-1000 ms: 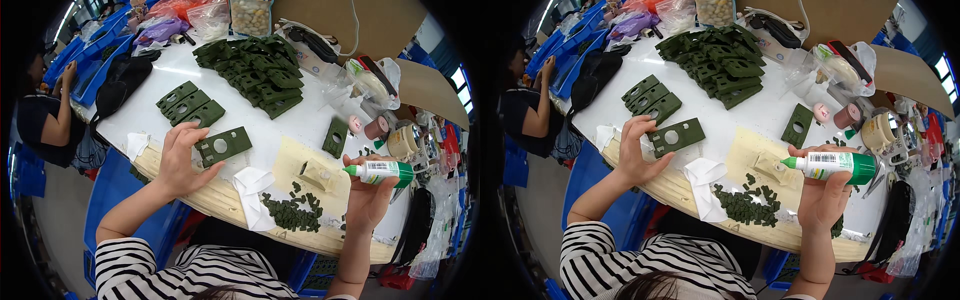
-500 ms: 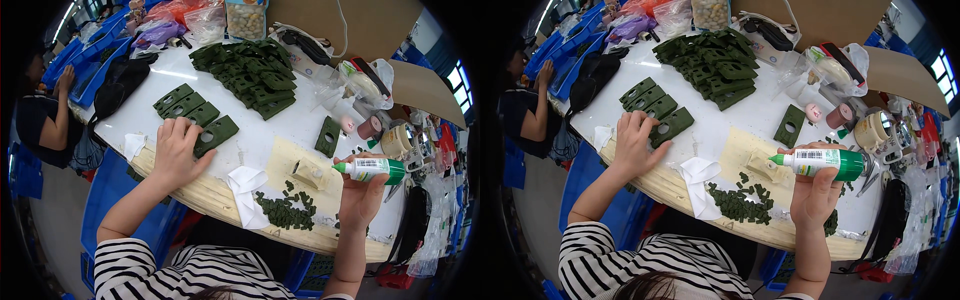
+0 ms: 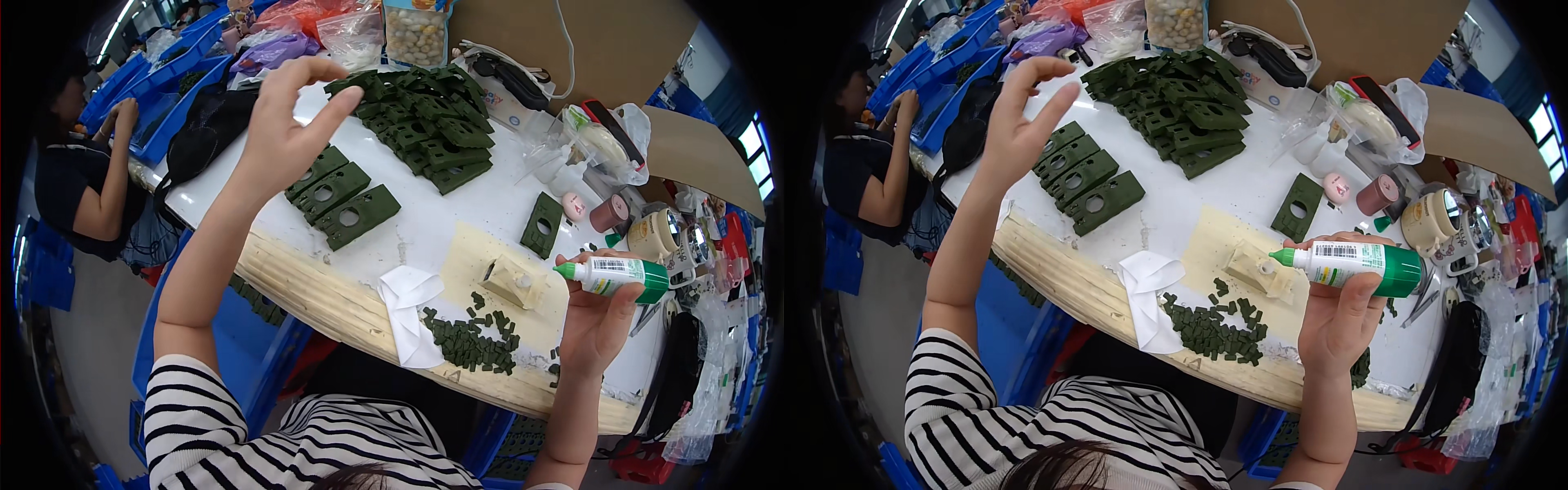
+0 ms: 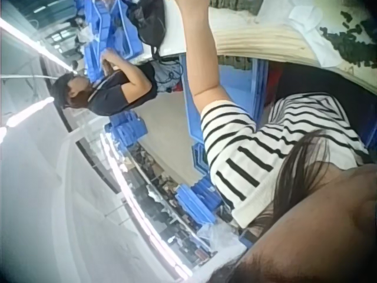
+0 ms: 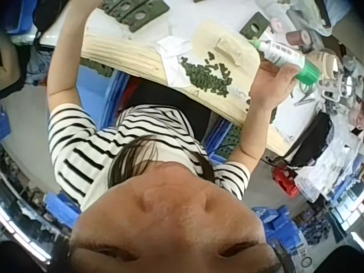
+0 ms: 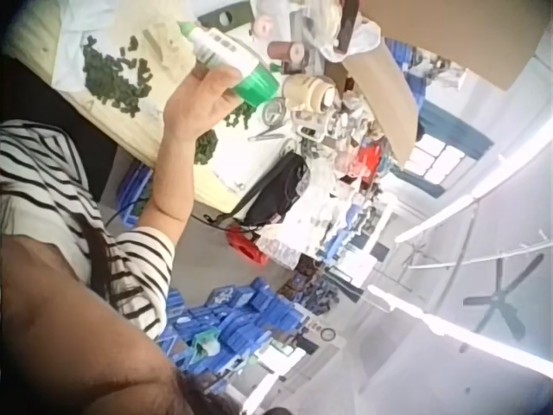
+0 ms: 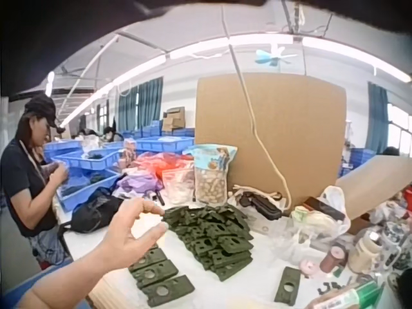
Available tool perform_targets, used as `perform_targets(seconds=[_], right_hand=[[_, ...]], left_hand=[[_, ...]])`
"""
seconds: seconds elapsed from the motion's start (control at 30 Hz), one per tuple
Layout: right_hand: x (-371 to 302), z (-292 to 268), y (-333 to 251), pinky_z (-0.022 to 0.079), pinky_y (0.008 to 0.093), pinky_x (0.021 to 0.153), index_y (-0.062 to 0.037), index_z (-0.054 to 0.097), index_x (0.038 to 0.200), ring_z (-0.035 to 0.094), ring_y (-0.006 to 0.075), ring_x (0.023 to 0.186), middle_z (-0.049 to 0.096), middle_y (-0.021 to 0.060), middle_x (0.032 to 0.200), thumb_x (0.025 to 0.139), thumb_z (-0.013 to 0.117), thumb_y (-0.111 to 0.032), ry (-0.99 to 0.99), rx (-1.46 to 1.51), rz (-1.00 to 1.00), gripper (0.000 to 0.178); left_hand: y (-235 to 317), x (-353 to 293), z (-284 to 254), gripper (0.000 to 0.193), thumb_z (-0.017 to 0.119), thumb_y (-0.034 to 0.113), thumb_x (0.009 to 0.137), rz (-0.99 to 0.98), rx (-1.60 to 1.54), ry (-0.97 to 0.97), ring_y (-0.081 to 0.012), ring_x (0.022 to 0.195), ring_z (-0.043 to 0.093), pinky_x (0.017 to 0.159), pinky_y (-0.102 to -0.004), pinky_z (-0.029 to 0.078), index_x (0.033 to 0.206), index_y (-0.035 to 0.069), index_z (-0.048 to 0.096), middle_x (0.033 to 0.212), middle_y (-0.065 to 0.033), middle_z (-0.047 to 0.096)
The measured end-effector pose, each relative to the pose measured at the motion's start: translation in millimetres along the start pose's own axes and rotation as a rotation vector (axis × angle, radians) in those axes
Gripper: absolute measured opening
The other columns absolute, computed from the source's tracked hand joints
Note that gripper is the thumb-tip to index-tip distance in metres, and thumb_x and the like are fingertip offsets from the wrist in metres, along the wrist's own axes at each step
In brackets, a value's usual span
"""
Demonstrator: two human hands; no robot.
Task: The person is applying glue from a bottle to specific areas on plastic toy tank hulls for assembly.
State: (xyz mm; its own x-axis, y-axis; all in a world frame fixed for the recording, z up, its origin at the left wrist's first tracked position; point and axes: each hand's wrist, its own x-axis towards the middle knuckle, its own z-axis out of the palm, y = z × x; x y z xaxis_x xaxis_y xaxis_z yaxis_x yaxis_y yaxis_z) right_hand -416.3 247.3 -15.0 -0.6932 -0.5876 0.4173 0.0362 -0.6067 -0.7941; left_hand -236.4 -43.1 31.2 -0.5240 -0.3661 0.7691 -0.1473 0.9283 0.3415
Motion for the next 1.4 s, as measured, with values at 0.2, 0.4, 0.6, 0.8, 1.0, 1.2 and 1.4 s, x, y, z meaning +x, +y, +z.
perform_targets(seconds=[0.2,0.4,0.6,0.8,1.0,1.2,1.4], right_hand=[[2.3,-1.7,4.8,0.047,0.0449,0.089,-0.0056,0.042,0.112,0.057,0.0218,0.094,0.053,0.0097,0.101,0.09,0.049,-0.042,0.049,-0.056,-0.014,0.043],[5.1,-12.5,5.3,0.047,0.0477,0.088,-0.0071,0.041,0.12,0.056,0.0228,0.098,0.053,0.0074,0.108,0.094,0.046,-0.035,0.04,-0.026,-0.033,0.038],[6.7,-15.5,1.7,0.045,0.0454,0.089,-0.007,0.043,0.118,0.056,0.0231,0.099,0.053,0.0076,0.107,0.093,0.047,-0.035,0.072,-0.03,-0.037,0.038],[5.5,-17.7,2.8,0.046,0.0427,0.089,-0.0072,0.042,0.118,0.056,0.0233,0.101,0.053,0.0074,0.107,0.093,0.048,-0.035,0.101,-0.035,-0.038,0.038],[7.3,-19.2,4.3,0.047,0.0404,0.088,-0.0081,0.041,0.119,0.056,0.0214,0.101,0.053,0.0064,0.108,0.094,0.047,-0.034,0.065,-0.045,-0.047,0.036],[7.8,-20.7,4.8,0.047,0.0402,0.088,-0.0083,0.042,0.117,0.057,0.0207,0.1,0.054,0.0057,0.108,0.094,0.047,-0.033,0.081,-0.058,-0.053,0.035],[8.8,-20.5,4.5,0.047,0.0401,0.088,-0.0082,0.043,0.116,0.057,0.0201,0.1,0.055,0.005,0.107,0.094,0.046,-0.033,0.071,-0.051,-0.056,0.033]], left_hand=[[-36.1,67.5,102.8,0.051,0.064,0.047,0.077,0.115,0.045,-0.148,-0.0299,0.096,0.057,0.087,-0.0397,0.043,0.103,0.004,0.057,0.097,-0.0134,0.062],[-28.4,128.3,169.1,0.062,0.049,0.061,0.081,-0.302,0.405,-0.369,-0.0299,0.089,0.063,0.081,-0.0418,0.046,0.107,0.005,0.058,0.096,-0.0107,0.066],[-33.2,134.4,185.0,0.053,0.05,0.051,0.085,-0.398,0.509,-0.673,-0.0283,0.109,0.055,0.086,-0.041,0.045,0.118,0.01,0.053,0.117,-0.012,0.057],[-45.7,121.0,183.0,0.047,0.057,0.046,0.082,-0.237,0.362,-0.566,-0.0318,0.092,0.061,0.079,-0.0391,0.047,0.094,0.0,0.057,0.097,-0.0178,0.063],[-42.0,118.5,172.6,0.037,0.06,0.041,0.082,-0.099,0.288,-0.641,-0.0308,0.089,0.061,0.076,-0.0394,0.047,0.097,0.008,0.055,0.094,-0.0131,0.064],[-26.3,111.8,172.0,0.029,0.054,0.038,0.086,-0.071,0.261,-0.677,-0.0301,0.093,0.059,0.077,-0.0411,0.046,0.096,0.011,0.057,0.1,-0.0104,0.063],[-26.4,112.4,178.7,0.034,0.05,0.04,0.088,-0.136,0.373,-0.763,-0.0284,0.101,0.058,0.083,-0.0419,0.047,0.105,0.011,0.055,0.108,-0.0092,0.061]])
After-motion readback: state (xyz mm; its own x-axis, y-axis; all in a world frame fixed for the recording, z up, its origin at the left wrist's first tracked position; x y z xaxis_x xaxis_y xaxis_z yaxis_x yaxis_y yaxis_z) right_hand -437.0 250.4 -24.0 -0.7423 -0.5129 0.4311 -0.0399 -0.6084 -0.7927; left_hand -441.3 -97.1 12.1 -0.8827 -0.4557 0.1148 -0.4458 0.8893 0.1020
